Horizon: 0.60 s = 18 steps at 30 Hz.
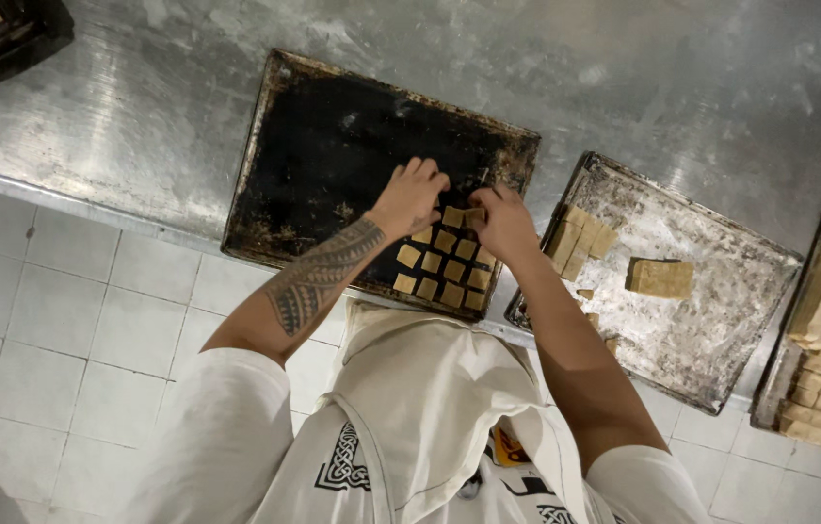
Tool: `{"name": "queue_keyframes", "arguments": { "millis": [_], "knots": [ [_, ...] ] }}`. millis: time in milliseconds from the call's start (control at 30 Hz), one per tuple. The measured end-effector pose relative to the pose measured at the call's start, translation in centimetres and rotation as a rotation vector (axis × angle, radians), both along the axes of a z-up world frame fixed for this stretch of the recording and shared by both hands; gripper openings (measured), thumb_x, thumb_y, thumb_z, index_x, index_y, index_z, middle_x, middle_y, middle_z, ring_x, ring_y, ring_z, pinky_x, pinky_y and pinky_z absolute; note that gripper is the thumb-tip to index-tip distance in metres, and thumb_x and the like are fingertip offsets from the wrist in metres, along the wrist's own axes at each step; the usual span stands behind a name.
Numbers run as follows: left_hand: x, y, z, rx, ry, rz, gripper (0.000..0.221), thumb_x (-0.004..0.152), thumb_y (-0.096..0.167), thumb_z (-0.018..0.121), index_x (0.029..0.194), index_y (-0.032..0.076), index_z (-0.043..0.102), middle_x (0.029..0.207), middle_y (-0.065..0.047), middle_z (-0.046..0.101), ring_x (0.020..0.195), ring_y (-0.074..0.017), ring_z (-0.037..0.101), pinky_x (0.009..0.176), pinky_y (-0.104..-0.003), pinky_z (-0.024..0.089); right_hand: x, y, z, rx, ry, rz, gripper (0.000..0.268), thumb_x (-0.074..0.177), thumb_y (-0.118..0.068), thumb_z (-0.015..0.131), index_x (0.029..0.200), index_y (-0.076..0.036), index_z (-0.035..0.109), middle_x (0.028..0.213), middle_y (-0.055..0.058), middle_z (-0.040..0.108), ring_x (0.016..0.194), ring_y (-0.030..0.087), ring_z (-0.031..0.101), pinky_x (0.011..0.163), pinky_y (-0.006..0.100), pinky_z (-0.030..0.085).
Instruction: The person picks up square dough pieces from one tray and places them in neat rows on a separate dark baking sheet by hand.
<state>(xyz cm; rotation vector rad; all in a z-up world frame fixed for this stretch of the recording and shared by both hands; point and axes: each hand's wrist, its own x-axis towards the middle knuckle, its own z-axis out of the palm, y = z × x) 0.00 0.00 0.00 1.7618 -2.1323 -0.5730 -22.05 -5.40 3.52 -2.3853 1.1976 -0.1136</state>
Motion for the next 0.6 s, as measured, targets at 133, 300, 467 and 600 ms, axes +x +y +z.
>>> {"name": "queue_keyframes", "arguments": {
  "millis": [133, 300, 467, 600],
  "knots": [
    [-0.7, 0.6, -0.8, 0.037, -0.05, 0.081, 0.045, 0.084, 0.022, 0.074, 0.12, 0.001, 0.059, 0.119, -0.019, 0.05, 0.116, -0.0386, 0.043, 0.097, -0.055, 0.04, -0.5, 0.5, 0.5, -0.093, 0.055, 0.059, 0.046, 0.076, -0.017, 0.081, 0.119, -0.01, 0.067, 0.128, 0.022, 0.056, 0.119, 0.042, 0.054, 0.095, 0.048, 0.05],
    [-0.2, 1.1, -2.7, 0.061, -0.154, -0.026, 0.034, 0.093, 0.009, 0.064, 0.126, 0.008, 0.061, 0.122, -0.014, 0.052, 0.114, -0.0343, 0.045, 0.094, -0.05, 0.042, -0.1, 1.3, 0.3, 0.025, 0.226, -0.026, 0.039, 0.086, -0.026, 0.08, 0.116, -0.007, 0.064, 0.123, 0.017, 0.056, 0.123, 0.037, 0.054, 0.099, 0.047, 0.051],
    [-0.3, 1.7, -2.6, -0.002, -0.063, -0.036, 0.037, 0.087, 0.014, 0.065, 0.123, 0.008, 0.062, 0.118, -0.015, 0.051, 0.111, -0.0353, 0.043, 0.09, -0.051, 0.041, -0.2, 1.8, 0.3, 0.046, 0.267, -0.058, 0.044, 0.087, -0.025, 0.077, 0.124, -0.007, 0.061, 0.123, 0.017, 0.055, 0.122, 0.037, 0.054, 0.098, 0.047, 0.052],
    [-0.5, 1.9, -1.3, 0.007, -0.101, -0.029, 0.03, 0.091, 0.017, 0.068, 0.119, 0.008, 0.062, 0.117, -0.015, 0.051, 0.112, -0.035, 0.044, 0.092, -0.051, 0.041, 0.0, 2.2, 0.7, 0.032, 0.252, -0.062, 0.038, 0.089, -0.024, 0.075, 0.122, -0.009, 0.062, 0.124, 0.015, 0.056, 0.126, 0.037, 0.054, 0.1, 0.046, 0.052]
  ]
}}
